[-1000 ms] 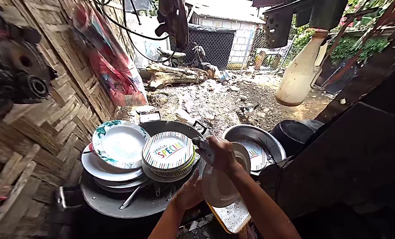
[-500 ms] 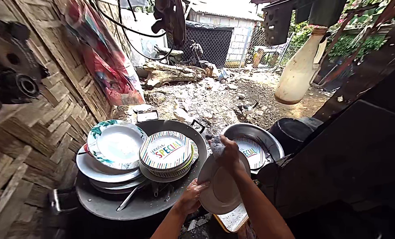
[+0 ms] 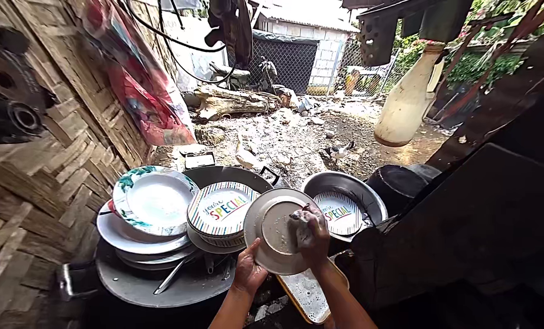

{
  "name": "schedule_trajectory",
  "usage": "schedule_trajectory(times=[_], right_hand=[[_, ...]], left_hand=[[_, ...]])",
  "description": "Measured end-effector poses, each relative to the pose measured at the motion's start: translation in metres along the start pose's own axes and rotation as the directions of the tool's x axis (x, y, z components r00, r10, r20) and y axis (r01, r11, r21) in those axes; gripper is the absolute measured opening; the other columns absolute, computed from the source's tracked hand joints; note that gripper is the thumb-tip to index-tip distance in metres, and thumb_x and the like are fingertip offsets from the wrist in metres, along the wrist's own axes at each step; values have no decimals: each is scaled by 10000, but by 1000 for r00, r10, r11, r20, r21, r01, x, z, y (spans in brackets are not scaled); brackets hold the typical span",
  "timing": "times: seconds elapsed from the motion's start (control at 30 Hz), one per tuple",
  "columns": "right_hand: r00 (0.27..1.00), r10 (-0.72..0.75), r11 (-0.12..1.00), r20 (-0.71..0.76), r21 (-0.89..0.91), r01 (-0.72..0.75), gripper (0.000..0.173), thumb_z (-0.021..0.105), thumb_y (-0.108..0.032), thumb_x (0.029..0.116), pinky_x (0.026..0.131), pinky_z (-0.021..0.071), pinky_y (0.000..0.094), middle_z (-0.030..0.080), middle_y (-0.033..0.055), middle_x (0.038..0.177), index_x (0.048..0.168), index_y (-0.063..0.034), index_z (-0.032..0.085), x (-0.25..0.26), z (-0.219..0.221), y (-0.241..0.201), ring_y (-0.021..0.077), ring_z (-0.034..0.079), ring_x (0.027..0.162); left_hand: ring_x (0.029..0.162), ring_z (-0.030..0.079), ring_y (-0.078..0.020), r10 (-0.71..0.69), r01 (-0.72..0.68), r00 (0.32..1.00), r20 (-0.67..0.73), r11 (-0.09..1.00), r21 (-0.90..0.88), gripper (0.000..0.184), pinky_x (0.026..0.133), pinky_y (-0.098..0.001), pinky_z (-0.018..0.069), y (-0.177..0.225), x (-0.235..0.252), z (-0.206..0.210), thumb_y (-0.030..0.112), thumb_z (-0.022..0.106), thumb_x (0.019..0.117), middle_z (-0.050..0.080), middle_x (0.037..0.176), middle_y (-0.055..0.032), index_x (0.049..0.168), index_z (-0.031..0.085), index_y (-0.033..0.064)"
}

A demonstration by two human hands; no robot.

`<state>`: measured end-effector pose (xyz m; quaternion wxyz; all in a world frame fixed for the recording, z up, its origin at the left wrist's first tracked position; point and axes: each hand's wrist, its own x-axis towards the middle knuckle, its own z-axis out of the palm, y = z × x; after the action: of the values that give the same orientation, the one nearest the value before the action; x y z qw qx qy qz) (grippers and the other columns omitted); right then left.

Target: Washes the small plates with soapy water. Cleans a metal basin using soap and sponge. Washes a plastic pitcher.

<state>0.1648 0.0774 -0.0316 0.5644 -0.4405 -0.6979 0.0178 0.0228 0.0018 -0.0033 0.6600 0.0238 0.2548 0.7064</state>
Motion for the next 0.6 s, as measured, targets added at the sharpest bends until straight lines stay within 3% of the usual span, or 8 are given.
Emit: schedule_trajectory(times=[0.17,0.23,0.3,0.33,0.4,0.5,0.53,0.6], right_hand=[[990,-102,990,93,107,92,290,648,-70,854,1070,431,668,663,320,1250,1098,64,726,-15,16,-40,540,590,1231],[988,140,957,-69,267,-117,309,566,-31,908,1123,428,549,646,309,1247,1152,139,650,11,17,-16,417,585,1268],[833,539,704,-122,609,-366,288,442,-85,1047,993,517,321,641,172,1149,1236,101,555,40,4,3,173,625,1111],[714,700,453,-7,777,-436,299,362,-222,1102,840,553,290,626,71,1027,1216,-10,540,52,-6,11,109,634,951],[606,716,-30,347,882,-470,457,271,-482,1098,755,596,333,673,4,921,1130,-124,554,49,-32,30,118,686,843],[643,619,-151,450,872,-465,365,303,-128,994,642,611,289,720,15,715,822,-106,625,20,-41,39,101,711,669],[638,606,-181,475,863,-471,304,365,-66,931,634,615,292,725,29,706,794,-98,634,10,-39,41,107,717,658],[623,587,-224,516,844,-487,160,496,-30,818,629,625,307,735,62,722,813,-71,650,-4,-35,43,127,729,657]], left_hand=[[865,735,-134,9,-40,979,201,988,151,386,782,-310,620,-10,-2,2,120,222,1094,742,937,-62,1105,605,74],[874,732,-112,88,-173,952,294,945,277,272,816,-313,619,-11,-14,4,-35,374,991,750,947,-36,1082,609,67],[910,719,-39,77,-350,837,541,836,422,283,860,-259,593,-6,-16,-5,-47,603,847,776,965,40,1009,761,122],[1030,692,-16,19,-503,720,693,702,504,305,957,-235,550,2,-12,-9,-30,610,863,769,1067,56,1075,771,118],[1309,601,-199,-149,-844,459,876,234,482,306,1182,-433,383,22,-1,-9,-8,556,905,731,1242,-63,1129,762,21],[1368,519,-417,25,-906,383,924,-184,380,178,1149,-657,298,31,11,-6,62,619,878,718,1266,-108,915,787,108],[1419,454,-414,177,-891,407,896,-141,432,178,1178,-587,299,31,17,-10,81,609,887,655,1348,-187,972,761,43],[1505,327,-201,337,-798,601,725,307,519,541,1205,-346,332,33,24,-13,161,493,978,336,1605,-226,1407,436,-164]])
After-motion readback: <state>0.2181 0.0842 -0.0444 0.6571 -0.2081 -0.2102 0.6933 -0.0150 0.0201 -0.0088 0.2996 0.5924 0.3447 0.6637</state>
